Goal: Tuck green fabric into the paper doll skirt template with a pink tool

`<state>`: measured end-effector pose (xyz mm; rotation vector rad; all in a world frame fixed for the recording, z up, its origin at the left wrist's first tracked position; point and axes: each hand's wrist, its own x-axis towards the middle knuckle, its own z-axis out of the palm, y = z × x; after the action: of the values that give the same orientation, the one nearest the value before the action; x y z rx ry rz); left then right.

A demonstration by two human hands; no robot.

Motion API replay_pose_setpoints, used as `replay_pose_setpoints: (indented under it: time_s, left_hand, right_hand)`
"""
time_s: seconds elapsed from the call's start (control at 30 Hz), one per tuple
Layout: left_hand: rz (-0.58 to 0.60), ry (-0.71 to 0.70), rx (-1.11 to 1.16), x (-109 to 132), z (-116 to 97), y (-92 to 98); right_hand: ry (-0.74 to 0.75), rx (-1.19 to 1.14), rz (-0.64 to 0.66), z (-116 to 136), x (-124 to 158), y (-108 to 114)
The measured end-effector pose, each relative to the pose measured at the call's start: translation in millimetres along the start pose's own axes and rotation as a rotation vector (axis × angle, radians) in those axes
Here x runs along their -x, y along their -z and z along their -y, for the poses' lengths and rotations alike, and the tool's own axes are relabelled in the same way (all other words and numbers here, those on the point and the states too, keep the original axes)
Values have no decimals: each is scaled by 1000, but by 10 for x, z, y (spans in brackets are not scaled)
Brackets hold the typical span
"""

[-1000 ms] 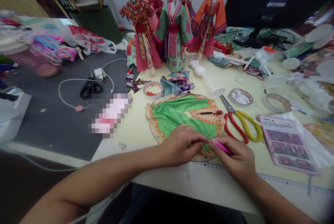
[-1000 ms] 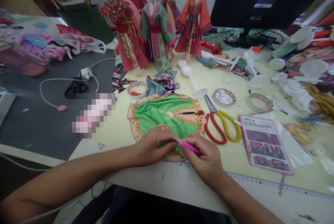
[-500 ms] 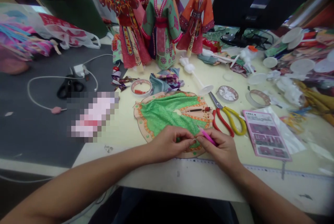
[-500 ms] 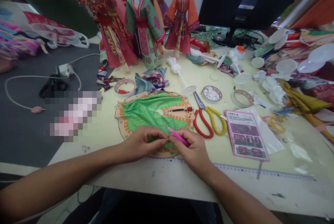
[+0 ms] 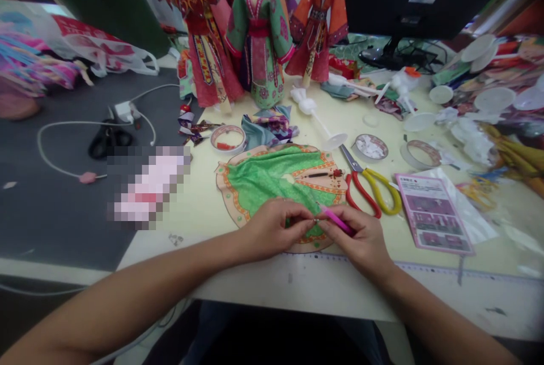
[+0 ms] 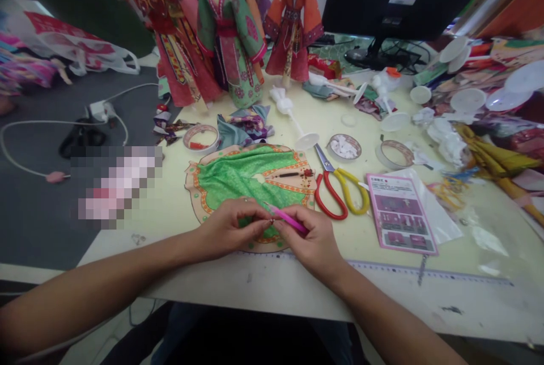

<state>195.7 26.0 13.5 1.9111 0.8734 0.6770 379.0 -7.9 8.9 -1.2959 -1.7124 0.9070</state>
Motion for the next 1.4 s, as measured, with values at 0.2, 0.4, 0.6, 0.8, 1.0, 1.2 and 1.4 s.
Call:
replay_pose_setpoints:
  time_s: [0.2,0.4,0.6,0.8,1.0,1.2,1.4]
  left_hand:
    - [-4,-49,-56,0,10,-14]
    - [-52,-94,-134,-5,18,-21]
    - [-58,-163,-191,16,-1,-68]
    - [-177,-119,-157,-22,55,16]
    - [-263,-9,53,-66,39,137]
    - [-290,47,95,-48,7,88]
    - [-367,-127,-75,2,54,19]
  right_hand:
    - [2,52,2,-8,-8,-14]
    - [15,51,32,-14,-14,-39]
    - [-25,28,141,4,-20,-42]
    - [-12,-184,229,53,45,20]
    - [-374,-512,141,-60,-20,-13]
    - [-495,-669,95,-89,-84,-60]
    - [-514,-805,151,-75,-69,-61]
